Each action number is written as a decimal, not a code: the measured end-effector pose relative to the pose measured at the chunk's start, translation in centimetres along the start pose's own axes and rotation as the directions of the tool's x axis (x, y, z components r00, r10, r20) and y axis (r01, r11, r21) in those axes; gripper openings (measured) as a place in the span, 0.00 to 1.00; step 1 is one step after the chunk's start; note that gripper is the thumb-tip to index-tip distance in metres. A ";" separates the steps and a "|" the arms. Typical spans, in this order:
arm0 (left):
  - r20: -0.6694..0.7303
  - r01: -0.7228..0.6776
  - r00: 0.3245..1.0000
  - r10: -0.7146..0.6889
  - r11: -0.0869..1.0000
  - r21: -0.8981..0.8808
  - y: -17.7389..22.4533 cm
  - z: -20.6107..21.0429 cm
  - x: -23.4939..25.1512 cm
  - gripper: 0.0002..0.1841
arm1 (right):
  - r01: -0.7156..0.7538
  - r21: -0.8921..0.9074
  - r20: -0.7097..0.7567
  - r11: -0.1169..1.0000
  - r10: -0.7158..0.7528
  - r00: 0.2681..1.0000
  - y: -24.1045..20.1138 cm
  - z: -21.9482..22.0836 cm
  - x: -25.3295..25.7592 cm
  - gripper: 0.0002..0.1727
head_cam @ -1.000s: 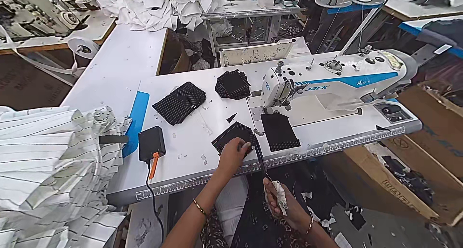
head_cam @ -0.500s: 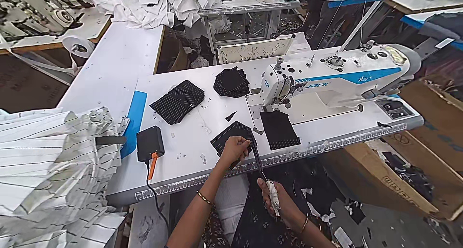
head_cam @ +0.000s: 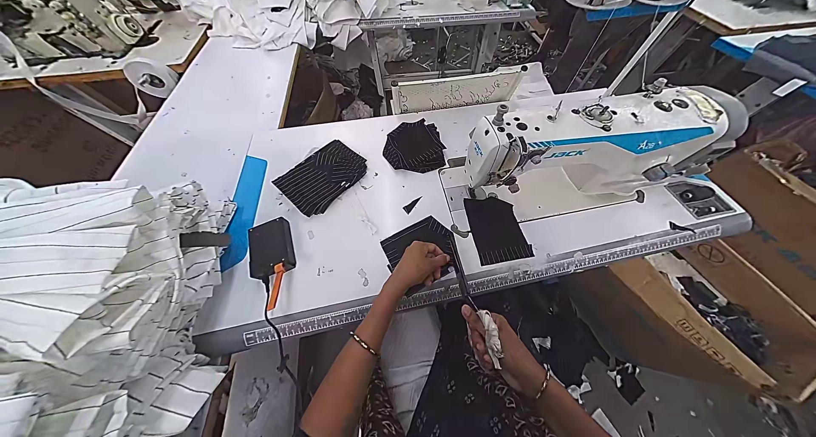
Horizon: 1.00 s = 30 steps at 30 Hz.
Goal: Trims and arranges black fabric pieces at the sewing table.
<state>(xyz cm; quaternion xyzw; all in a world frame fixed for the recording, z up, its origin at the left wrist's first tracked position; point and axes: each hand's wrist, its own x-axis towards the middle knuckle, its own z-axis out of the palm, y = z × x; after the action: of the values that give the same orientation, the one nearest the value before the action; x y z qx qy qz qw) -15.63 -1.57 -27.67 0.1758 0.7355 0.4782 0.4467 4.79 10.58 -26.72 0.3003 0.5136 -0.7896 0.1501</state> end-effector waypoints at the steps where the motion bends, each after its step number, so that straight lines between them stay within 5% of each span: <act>1: 0.006 -0.002 1.000 0.002 1.000 0.006 0.0 0.0 0.0 0.12 | 0.000 0.012 0.003 1.000 0.000 1.000 0.1 -0.1 0.0 0.24; 16: 0.167 -0.038 0.986 0.006 0.982 0.188 0.4 -1.3 -0.5 0.12 | -0.010 0.026 0.038 1.000 0.009 0.999 -0.1 -1.1 -0.2 0.22; 24: -0.277 -0.072 0.960 0.025 0.984 -0.161 0.8 2.2 0.2 0.11 | 0.008 -0.080 0.006 0.997 -0.007 1.000 0.3 -1.0 -1.8 0.18; 30: -0.302 -0.063 0.953 0.019 0.989 -0.137 0.6 3.2 0.1 0.08 | -0.005 -0.184 0.007 0.983 0.007 1.000 0.4 -2.9 -1.7 0.18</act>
<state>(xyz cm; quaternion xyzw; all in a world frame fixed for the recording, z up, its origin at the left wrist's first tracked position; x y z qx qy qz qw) -13.16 0.54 -27.66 0.0836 0.7543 0.5606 0.3313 7.29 12.88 -26.79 0.2837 0.5828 -0.7396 0.1814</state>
